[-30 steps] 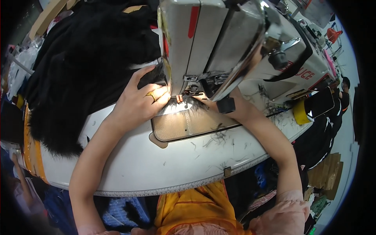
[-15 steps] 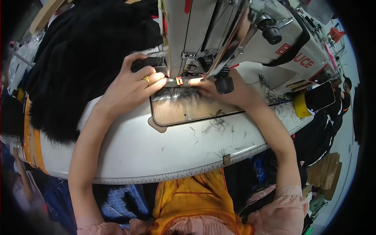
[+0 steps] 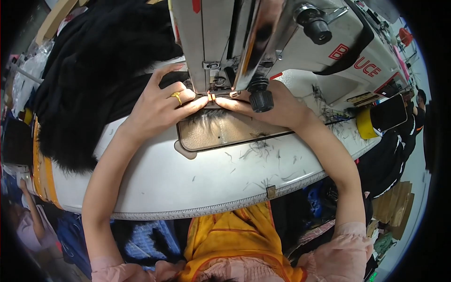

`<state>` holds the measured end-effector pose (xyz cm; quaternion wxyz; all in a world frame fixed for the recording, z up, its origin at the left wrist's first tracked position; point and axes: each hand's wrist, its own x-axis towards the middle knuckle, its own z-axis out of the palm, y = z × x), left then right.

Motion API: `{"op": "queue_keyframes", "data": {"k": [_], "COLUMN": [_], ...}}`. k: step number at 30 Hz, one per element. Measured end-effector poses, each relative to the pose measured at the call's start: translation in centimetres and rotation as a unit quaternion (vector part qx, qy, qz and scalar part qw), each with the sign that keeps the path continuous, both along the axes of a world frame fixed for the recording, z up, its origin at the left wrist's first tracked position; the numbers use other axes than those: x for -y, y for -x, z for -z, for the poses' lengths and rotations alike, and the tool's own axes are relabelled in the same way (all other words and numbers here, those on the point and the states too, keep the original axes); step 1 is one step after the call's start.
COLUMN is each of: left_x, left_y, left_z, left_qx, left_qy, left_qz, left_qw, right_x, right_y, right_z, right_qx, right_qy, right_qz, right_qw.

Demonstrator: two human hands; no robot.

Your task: Sew black fur trim onto dark fabric using an industrial sewing machine.

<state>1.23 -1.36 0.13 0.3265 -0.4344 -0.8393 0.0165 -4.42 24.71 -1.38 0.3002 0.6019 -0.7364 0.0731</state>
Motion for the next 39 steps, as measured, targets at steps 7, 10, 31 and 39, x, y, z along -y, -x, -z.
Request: {"op": "queue_keyframes", "data": {"k": [7, 10, 31, 39], "left_x": [0.2, 0.3, 0.2, -3.4], "left_y": [0.6, 0.6, 1.1, -3.4], "left_z": [0.2, -0.4, -0.1, -1.4], "left_qx": [0.031, 0.038, 0.054, 0.203], "left_qy": [-0.014, -0.009, 0.007, -0.008], "left_qz": [-0.012, -0.021, -0.059, -0.049], "left_qw": [0.999, 0.999, 0.997, 0.978], "right_x": [-0.4, 0.3, -0.1, 0.5], "right_y": [0.4, 0.0, 1.5, -1.4], "right_z": [0.1, 0.7, -1.4, -1.5], "right_qx": [0.001, 0.116, -0.007, 0.155], "right_qy": [-0.023, 0.016, -0.057, -0.063], "right_qz": [0.016, 0.057, 0.062, 0.04], "right_qw": [1.0, 0.991, 0.996, 0.985]}}
